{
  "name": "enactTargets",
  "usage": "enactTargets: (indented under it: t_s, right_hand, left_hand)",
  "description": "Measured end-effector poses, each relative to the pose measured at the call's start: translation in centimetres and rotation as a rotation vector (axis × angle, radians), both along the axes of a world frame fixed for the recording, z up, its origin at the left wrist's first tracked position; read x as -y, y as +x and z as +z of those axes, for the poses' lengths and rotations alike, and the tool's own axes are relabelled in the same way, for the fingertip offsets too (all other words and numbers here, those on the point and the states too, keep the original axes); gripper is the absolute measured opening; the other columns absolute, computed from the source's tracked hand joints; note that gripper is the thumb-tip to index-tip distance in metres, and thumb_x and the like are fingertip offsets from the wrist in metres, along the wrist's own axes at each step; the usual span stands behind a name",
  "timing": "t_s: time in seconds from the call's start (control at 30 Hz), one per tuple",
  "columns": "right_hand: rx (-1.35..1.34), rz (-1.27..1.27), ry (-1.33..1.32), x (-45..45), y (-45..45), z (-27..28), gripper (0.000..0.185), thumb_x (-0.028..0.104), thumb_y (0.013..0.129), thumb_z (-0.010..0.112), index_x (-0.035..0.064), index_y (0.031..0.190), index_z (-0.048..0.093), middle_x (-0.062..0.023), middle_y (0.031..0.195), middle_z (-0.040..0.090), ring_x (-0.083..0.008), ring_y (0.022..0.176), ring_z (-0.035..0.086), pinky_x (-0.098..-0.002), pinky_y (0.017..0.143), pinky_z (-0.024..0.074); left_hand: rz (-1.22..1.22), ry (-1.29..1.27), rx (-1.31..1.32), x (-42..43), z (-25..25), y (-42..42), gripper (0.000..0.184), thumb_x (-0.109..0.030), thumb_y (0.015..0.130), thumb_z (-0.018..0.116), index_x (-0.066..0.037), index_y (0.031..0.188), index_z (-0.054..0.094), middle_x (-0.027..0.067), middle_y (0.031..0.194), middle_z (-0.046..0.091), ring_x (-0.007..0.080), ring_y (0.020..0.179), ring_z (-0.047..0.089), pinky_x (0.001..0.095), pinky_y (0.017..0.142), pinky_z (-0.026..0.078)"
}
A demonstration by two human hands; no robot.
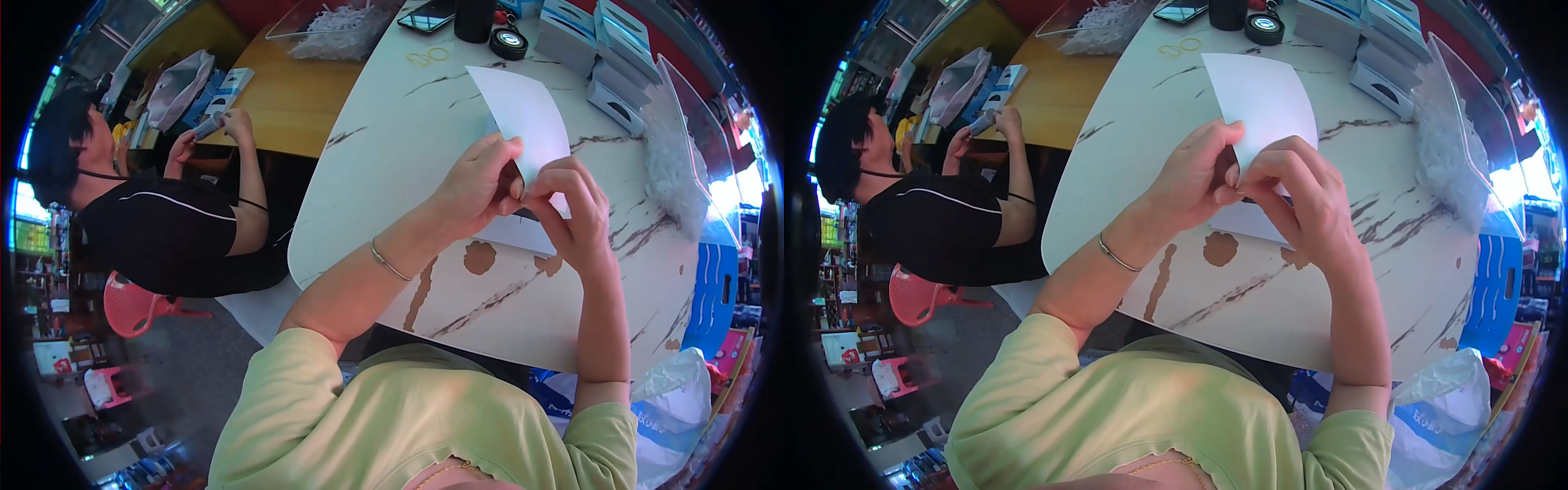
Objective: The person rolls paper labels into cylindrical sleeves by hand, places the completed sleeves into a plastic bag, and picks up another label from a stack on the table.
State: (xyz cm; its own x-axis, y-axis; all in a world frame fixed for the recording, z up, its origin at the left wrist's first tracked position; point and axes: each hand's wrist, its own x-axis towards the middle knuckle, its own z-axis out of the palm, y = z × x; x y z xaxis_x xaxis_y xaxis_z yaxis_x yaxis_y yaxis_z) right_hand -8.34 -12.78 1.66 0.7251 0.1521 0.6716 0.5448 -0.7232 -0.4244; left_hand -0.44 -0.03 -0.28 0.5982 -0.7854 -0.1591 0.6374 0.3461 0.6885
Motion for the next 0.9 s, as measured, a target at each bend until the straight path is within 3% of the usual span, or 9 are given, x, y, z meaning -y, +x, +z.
enactTargets:
  t_s: [0.1,0.5,0.9]
  right_hand:
    - [-0.011,0.016,0.07,0.04,-0.09,-0.26,0.02,-0.004,0.064,0.067,0.0031,0.078,0.054,-0.0052,0.074,0.052,-0.0175,0.061,0.057,-0.0271,0.052,0.0471]
    - [0.058,-0.057,-0.065,-0.35,0.1,-0.09,0.019,-0.004,0.064,0.068,0.0041,0.076,0.056,-0.0044,0.072,0.053,-0.017,0.06,0.055,-0.0272,0.048,0.044]
    - [-0.01,-0.043,-0.071,0.03,-0.13,0.28,0.019,-0.006,0.064,0.066,0.0031,0.076,0.054,-0.004,0.072,0.053,-0.0162,0.059,0.055,-0.0267,0.048,0.0444]
  left_hand:
    - [-0.057,-0.047,-0.009,0.06,-0.32,0.17,0.018,-0.022,0.088,0.042,-0.006,0.081,0.047,0.002,0.055,0.047,0.0071,0.043,0.039,0.0187,0.039,0.031]
    - [-0.084,-0.126,-0.092,0.25,-0.9,0.18,0.018,-0.02,0.088,0.039,-0.007,0.078,0.045,0.0013,0.054,0.043,0.0075,0.044,0.036,0.0191,0.039,0.028]
    - [-0.087,-0.077,0.003,0.25,-1.05,0.3,0.02,-0.022,0.088,0.041,-0.006,0.076,0.042,0.0043,0.054,0.046,0.0098,0.041,0.039,0.0209,0.038,0.03]
